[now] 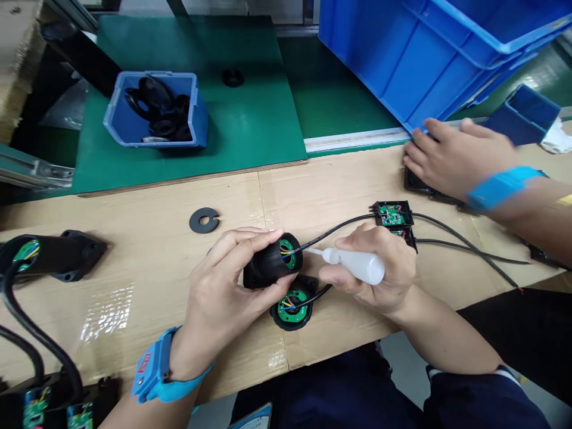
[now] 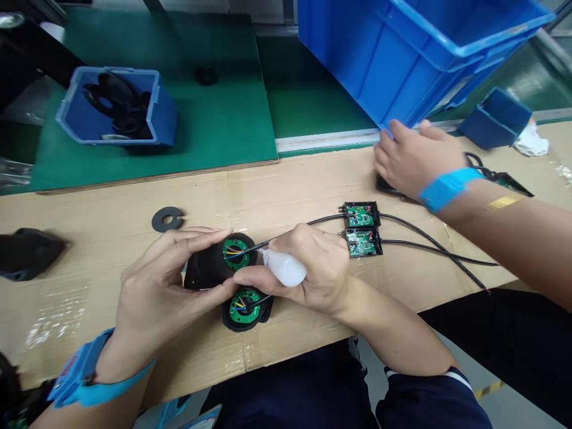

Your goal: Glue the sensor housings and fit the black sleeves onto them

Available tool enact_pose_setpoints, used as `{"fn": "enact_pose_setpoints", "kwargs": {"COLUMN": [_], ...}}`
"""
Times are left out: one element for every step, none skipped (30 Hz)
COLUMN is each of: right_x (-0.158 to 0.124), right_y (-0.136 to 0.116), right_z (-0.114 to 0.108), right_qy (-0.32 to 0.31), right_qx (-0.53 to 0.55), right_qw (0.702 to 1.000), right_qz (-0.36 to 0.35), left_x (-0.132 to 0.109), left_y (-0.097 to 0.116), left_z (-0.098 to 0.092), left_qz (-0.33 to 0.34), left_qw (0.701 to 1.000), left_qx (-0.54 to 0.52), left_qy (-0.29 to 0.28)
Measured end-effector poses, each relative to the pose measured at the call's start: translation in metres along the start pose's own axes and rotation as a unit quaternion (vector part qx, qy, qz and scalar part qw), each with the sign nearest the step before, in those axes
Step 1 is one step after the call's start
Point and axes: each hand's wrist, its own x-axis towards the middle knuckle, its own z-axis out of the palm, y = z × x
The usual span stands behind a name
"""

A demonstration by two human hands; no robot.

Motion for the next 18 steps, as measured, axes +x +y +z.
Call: {"fn": "enact_pose_setpoints", "kwargs": {"right_x": [0.001, 0.002, 0.002, 0.003, 0.003, 0.002, 0.002, 0.001, 0.000, -0.001, -0.002, -0.002, -0.002, -0.001, 0.000, 0.002, 0.004, 0.006], "right_y": [0.000, -0.001, -0.001, -0.002, -0.002, -0.002, -0.002, -0.002, -0.002, -0.002, -0.001, 0.000, 0.002, 0.005, 0.007, 0.011, 0.014, 0.017], "right_z": [0.000, 0.000, -0.001, -0.001, -0.002, -0.002, -0.003, -0.004, -0.004, -0.004, -0.004, -0.004, -0.003, -0.002, -0.001, 0.000, 0.001, 0.002], "right_qy": [-0.001, -0.003, -0.006, -0.010, -0.014, -0.014, -0.016, -0.013, -0.006, 0.009, 0.029, 0.054, 0.078, 0.099, 0.111, 0.118, 0.118, 0.113], "right_qx": [0.002, 0.006, 0.010, 0.016, 0.024, 0.035, 0.048, 0.061, 0.075, 0.086, 0.094, 0.101, 0.110, 0.124, 0.141, 0.160, 0.178, 0.190], "right_qw": [1.000, 1.000, 1.000, 1.000, 0.999, 0.999, 0.998, 0.996, 0.995, 0.992, 0.989, 0.984, 0.977, 0.968, 0.958, 0.949, 0.941, 0.936], "right_qz": [-0.003, 0.000, 0.007, 0.018, 0.030, 0.040, 0.048, 0.058, 0.072, 0.091, 0.113, 0.139, 0.168, 0.196, 0.222, 0.245, 0.262, 0.273], "left_x": [0.000, 0.000, 0.000, 0.000, 0.000, 0.000, 0.000, 0.000, 0.000, 0.001, 0.002, 0.003, 0.004, 0.006, 0.008, 0.011, 0.013, 0.016], "left_y": [-0.001, -0.001, -0.001, -0.002, -0.002, -0.002, -0.001, -0.001, -0.001, -0.002, -0.002, -0.004, -0.005, -0.008, -0.010, -0.012, -0.015, -0.016], "left_z": [0.000, 0.000, 0.001, 0.001, 0.001, 0.001, 0.002, 0.002, 0.003, 0.003, 0.004, 0.005, 0.006, 0.007, 0.009, 0.011, 0.014, 0.017], "left_qz": [0.000, 0.001, 0.002, 0.003, 0.005, 0.009, 0.012, 0.013, 0.013, 0.010, 0.004, -0.005, -0.016, -0.029, -0.045, -0.063, -0.082, -0.103], "left_qw": [1.000, 1.000, 1.000, 1.000, 1.000, 1.000, 1.000, 1.000, 1.000, 1.000, 1.000, 1.000, 1.000, 0.999, 0.997, 0.994, 0.990, 0.983], "left_qx": [-0.002, -0.002, -0.002, -0.001, 0.000, 0.000, 0.001, 0.003, 0.006, 0.009, 0.009, 0.003, -0.010, -0.029, -0.053, -0.080, -0.110, -0.142], "left_qy": [0.000, 0.002, 0.002, 0.004, 0.006, 0.007, 0.008, 0.009, 0.011, 0.012, 0.012, 0.011, 0.006, -0.001, -0.012, -0.024, -0.038, -0.051]}}
